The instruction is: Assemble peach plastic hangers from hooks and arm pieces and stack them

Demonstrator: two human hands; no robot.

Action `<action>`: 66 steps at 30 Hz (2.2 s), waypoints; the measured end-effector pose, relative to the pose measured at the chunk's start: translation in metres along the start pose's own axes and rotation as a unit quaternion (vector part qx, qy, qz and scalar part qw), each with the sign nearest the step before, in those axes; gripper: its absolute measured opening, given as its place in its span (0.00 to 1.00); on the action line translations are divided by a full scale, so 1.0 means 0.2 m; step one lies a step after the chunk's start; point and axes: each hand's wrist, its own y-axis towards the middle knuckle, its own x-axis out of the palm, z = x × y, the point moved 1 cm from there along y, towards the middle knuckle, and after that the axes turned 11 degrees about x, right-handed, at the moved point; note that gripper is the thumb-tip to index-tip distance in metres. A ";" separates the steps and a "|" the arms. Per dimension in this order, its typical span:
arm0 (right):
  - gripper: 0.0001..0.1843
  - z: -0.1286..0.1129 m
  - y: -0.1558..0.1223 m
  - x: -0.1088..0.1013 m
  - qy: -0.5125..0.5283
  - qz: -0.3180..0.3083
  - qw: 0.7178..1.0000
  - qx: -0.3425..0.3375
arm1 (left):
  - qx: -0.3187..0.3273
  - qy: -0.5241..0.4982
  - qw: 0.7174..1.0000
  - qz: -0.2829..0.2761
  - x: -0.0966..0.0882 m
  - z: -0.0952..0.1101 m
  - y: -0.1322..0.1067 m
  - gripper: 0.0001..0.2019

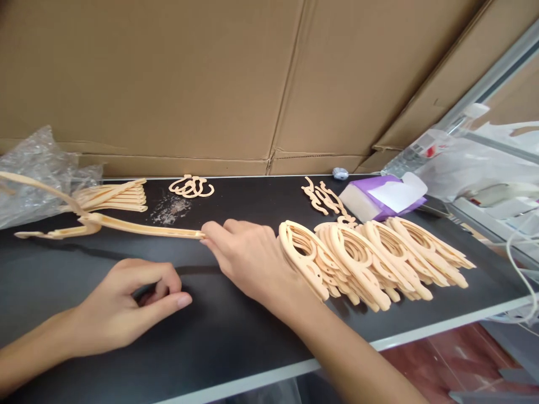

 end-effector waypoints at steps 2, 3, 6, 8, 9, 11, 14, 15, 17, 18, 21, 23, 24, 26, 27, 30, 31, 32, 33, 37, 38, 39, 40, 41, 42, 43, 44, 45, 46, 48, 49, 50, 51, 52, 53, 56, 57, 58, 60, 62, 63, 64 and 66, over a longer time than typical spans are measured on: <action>0.13 -0.03 -0.01 0.01 -0.011 -0.045 0.999 0.001 | 0.142 0.181 0.972 0.047 0.01 0.02 -0.01 0.08; 0.13 -0.03 -0.01 0.01 -0.010 -0.058 0.998 0.001 | 0.186 0.254 0.947 0.062 0.00 0.03 -0.02 0.05; 0.14 -0.05 0.00 0.01 -0.003 -0.076 0.997 -0.001 | 0.204 0.394 0.894 0.070 -0.01 0.01 -0.01 0.07; 0.15 -0.05 0.00 0.02 -0.004 -0.090 0.996 0.004 | 0.186 0.437 0.878 0.068 -0.02 -0.01 0.01 0.09; 0.16 -0.05 0.00 0.02 -0.007 -0.095 0.995 0.008 | 0.180 0.448 0.873 0.065 -0.03 -0.03 0.01 0.08; 0.16 -0.05 0.00 0.03 -0.011 -0.096 0.995 0.011 | 0.167 0.453 0.874 0.056 -0.03 -0.05 0.01 0.07; 0.15 -0.05 -0.01 0.08 -0.005 -0.093 0.996 0.003 | 0.141 0.433 0.889 0.036 -0.02 -0.07 0.01 0.03; 0.15 -0.05 -0.01 0.09 -0.003 -0.096 0.995 0.001 | 0.131 0.421 0.897 0.031 -0.01 -0.08 0.00 0.02; 0.15 -0.04 -0.01 0.12 -0.008 -0.103 0.995 0.003 | 0.110 0.393 0.913 0.028 0.01 -0.10 0.00 0.03; 0.15 -0.04 -0.01 0.13 -0.013 -0.108 0.994 0.005 | 0.100 0.377 0.920 0.029 0.01 -0.10 -0.01 0.04; 0.16 -0.04 -0.01 0.14 -0.042 -0.131 0.991 0.007 | 0.069 0.324 0.943 0.028 0.03 -0.12 -0.01 0.05; 0.15 -0.05 0.00 0.13 -0.070 -0.149 0.986 0.004 | 0.053 0.293 0.954 0.019 0.03 -0.13 -0.01 0.06; 0.15 -0.06 0.00 0.13 -0.084 -0.157 0.984 0.003 | 0.048 0.284 0.957 0.012 0.04 -0.14 -0.01 0.07; 0.15 -0.07 0.00 0.12 -0.101 -0.167 0.981 0.001 | 0.045 0.281 0.959 -0.006 0.04 -0.14 -0.01 0.08; 0.15 -0.07 0.00 0.12 -0.104 -0.169 0.980 -0.001 | 0.045 0.284 0.958 -0.015 0.04 -0.14 -0.01 0.08; 0.15 -0.07 0.00 0.12 -0.101 -0.170 0.980 -0.009 | 0.047 0.290 0.955 -0.029 0.03 -0.13 0.00 0.09; 0.15 -0.07 -0.01 0.13 -0.099 -0.168 0.981 -0.010 | 0.050 0.289 0.956 -0.029 0.03 -0.13 -0.01 0.09; 0.15 -0.07 -0.01 0.13 -0.098 -0.165 0.981 -0.008 | 0.053 0.287 0.956 -0.027 0.03 -0.12 -0.01 0.10; 0.15 -0.07 -0.01 0.13 -0.096 -0.162 0.982 -0.006 | 0.056 0.285 0.957 -0.026 0.03 -0.12 -0.01 0.10; 0.16 -0.06 -0.01 0.13 -0.086 -0.153 0.985 -0.002 | 0.067 0.271 0.960 -0.023 0.04 -0.13 -0.01 0.10; 0.16 -0.06 -0.01 0.13 -0.084 -0.152 0.985 -0.004 | 0.068 0.270 0.960 -0.024 0.04 -0.13 -0.01 0.10; 0.16 -0.06 -0.01 0.13 -0.082 -0.151 0.985 -0.006 | 0.069 0.269 0.960 -0.024 0.04 -0.13 -0.01 0.10; 0.16 -0.06 -0.01 0.14 -0.082 -0.151 0.985 -0.007 | 0.069 0.269 0.960 -0.023 0.04 -0.13 0.00 0.10; 0.16 -0.06 -0.01 0.14 -0.083 -0.151 0.985 -0.007 | 0.071 0.270 0.960 -0.021 0.04 -0.13 0.00 0.10; 0.16 -0.06 -0.01 0.14 -0.083 -0.151 0.985 -0.006 | 0.071 0.270 0.960 -0.019 0.04 -0.13 0.00 0.10; 0.16 -0.06 -0.01 0.14 -0.082 -0.151 0.985 -0.003 | 0.071 0.271 0.960 -0.017 0.04 -0.13 0.00 0.10; 0.16 -0.06 -0.01 0.14 -0.079 -0.152 0.985 0.000 | 0.071 0.273 0.959 -0.014 0.04 -0.13 0.00 0.10; 0.15 -0.06 -0.01 0.14 -0.075 -0.153 0.985 0.005 | 0.071 0.274 0.959 -0.013 0.04 -0.12 0.00 0.10; 0.15 -0.06 -0.01 0.14 -0.070 -0.154 0.985 0.010 | 0.071 0.275 0.959 -0.013 0.04 -0.12 0.00 0.10; 0.15 -0.06 -0.01 0.14 -0.061 -0.157 0.986 0.016 | 0.071 0.279 0.958 -0.013 0.04 -0.12 0.00 0.10; 0.16 -0.06 -0.02 0.14 -0.059 -0.157 0.986 0.016 | 0.072 0.281 0.957 -0.013 0.04 -0.11 0.00 0.10; 0.16 -0.06 -0.02 0.14 -0.058 -0.156 0.986 0.014 | 0.072 0.284 0.956 -0.013 0.03 -0.11 0.00 0.11; 0.16 -0.06 -0.02 0.14 -0.057 -0.155 0.986 0.011 | 0.073 0.286 0.955 -0.013 0.03 -0.11 0.00 0.11; 0.16 -0.06 -0.02 0.13 -0.056 -0.155 0.986 0.010 | 0.075 0.287 0.955 -0.013 0.03 -0.11 0.00 0.11; 0.16 -0.06 -0.02 0.13 -0.054 -0.155 0.986 0.013 | 0.077 0.284 0.955 -0.011 0.04 -0.11 0.00 0.11; 0.16 -0.06 -0.02 0.12 -0.048 -0.158 0.986 0.029 | 0.078 0.269 0.960 -0.009 0.04 -0.11 0.00 0.11; 0.16 -0.06 -0.01 0.11 -0.052 -0.158 0.986 0.026 | 0.077 0.266 0.961 -0.010 0.04 -0.11 0.00 0.10; 0.16 -0.07 -0.01 0.10 -0.058 -0.157 0.986 0.016 | 0.076 0.266 0.961 -0.008 0.04 -0.11 0.00 0.10; 0.16 -0.07 -0.01 0.09 -0.070 -0.150 0.986 -0.012 | 0.083 0.274 0.958 -0.001 0.04 -0.11 0.00 0.09; 0.16 -0.07 -0.01 0.09 -0.075 -0.144 0.986 -0.026 | 0.096 0.283 0.954 0.009 0.04 -0.11 0.00 0.08; 0.16 -0.07 -0.01 0.09 -0.075 -0.141 0.987 -0.026 | 0.099 0.286 0.953 0.012 0.04 -0.11 -0.01 0.07; 0.16 -0.06 -0.01 0.10 -0.075 -0.141 0.987 -0.023 | 0.099 0.288 0.952 0.013 0.05 -0.11 -0.01 0.07; 0.16 -0.06 -0.01 0.11 -0.075 -0.143 0.987 -0.021 | 0.104 0.294 0.950 0.019 0.05 -0.12 -0.01 0.05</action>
